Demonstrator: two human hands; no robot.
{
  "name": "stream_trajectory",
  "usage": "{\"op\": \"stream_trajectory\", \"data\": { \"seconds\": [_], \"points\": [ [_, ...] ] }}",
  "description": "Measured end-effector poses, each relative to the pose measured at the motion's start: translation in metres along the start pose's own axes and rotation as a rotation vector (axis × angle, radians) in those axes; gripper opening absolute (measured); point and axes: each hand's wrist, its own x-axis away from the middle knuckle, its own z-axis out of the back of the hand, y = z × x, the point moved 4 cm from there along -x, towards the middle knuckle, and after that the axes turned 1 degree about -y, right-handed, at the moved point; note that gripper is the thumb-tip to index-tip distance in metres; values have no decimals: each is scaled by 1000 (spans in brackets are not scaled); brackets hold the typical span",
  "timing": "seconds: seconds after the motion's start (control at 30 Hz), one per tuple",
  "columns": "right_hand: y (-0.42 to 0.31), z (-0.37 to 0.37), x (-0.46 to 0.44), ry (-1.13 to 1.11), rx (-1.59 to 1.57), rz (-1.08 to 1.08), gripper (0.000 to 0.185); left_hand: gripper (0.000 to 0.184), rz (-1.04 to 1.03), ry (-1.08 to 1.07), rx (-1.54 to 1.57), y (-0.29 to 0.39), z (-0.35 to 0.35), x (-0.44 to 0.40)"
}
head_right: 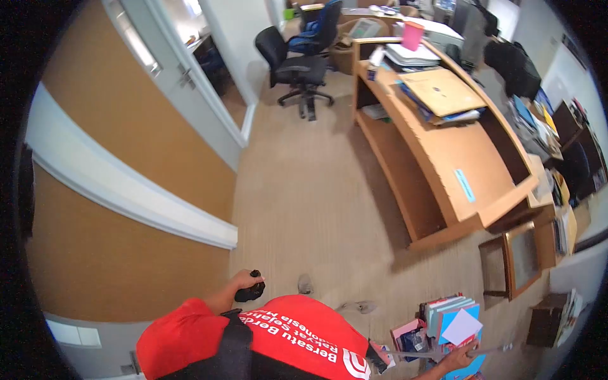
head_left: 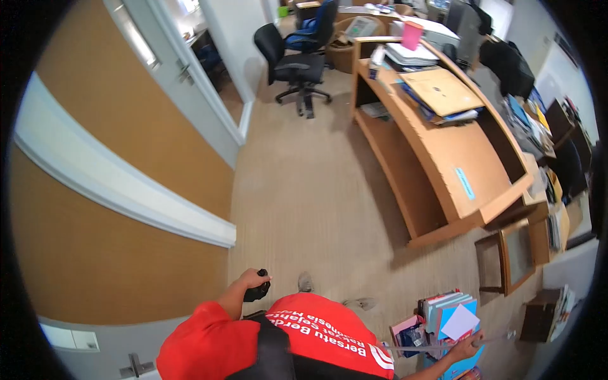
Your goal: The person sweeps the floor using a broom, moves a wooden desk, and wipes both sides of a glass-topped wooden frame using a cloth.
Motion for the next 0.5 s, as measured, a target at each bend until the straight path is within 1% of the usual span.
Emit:
{"op": "stream_trajectory", "data": {
  "seconds": [0.07, 0.13, 0.2, 0.23, 0.27, 0.3, 0.33, 0.37, 0.4, 0.43, 0.47, 0.5],
  "points": [
    [28, -3, 16, -23, 26, 39, 55, 66, 49, 34, 36, -47, 6, -14],
    [13, -4, 32, -41, 55, 67, 55, 65, 97, 67, 58, -80, 11, -14],
    [4, -5, 51, -158, 142, -61, 55, 64, 172, 81, 98, -102, 18, -16],
    [13, -7, 53, -166, 139, -60, 55, 63, 173, 117, 72, -106, 22, -16],
    [33, -4, 52, -118, 207, -23, 55, 63, 176, 118, 72, -109, 23, -20],
    [31, 2, 55, -70, 279, 14, 55, 61, 161, 131, 80, -108, 25, -25],
    [31, 2, 59, -74, 286, 16, 55, 60, 148, 141, 89, -107, 24, -25],
    [30, 4, 62, -16, 263, -11, 55, 60, 153, 136, 86, -104, 23, -25],
    [29, 11, 67, 48, 243, -43, 54, 57, 87, 147, 136, -94, 26, -25],
    [56, 8, 58, 73, 293, 95, 51, 54, 13, 150, 178, -83, 26, -24],
    [93, 9, 53, 106, 355, 225, 47, 54, -5, 127, 152, -77, 24, -21],
    [100, 6, 58, 60, 320, 132, 41, 51, -30, 129, 204, -66, 24, -18]
  ]
}}
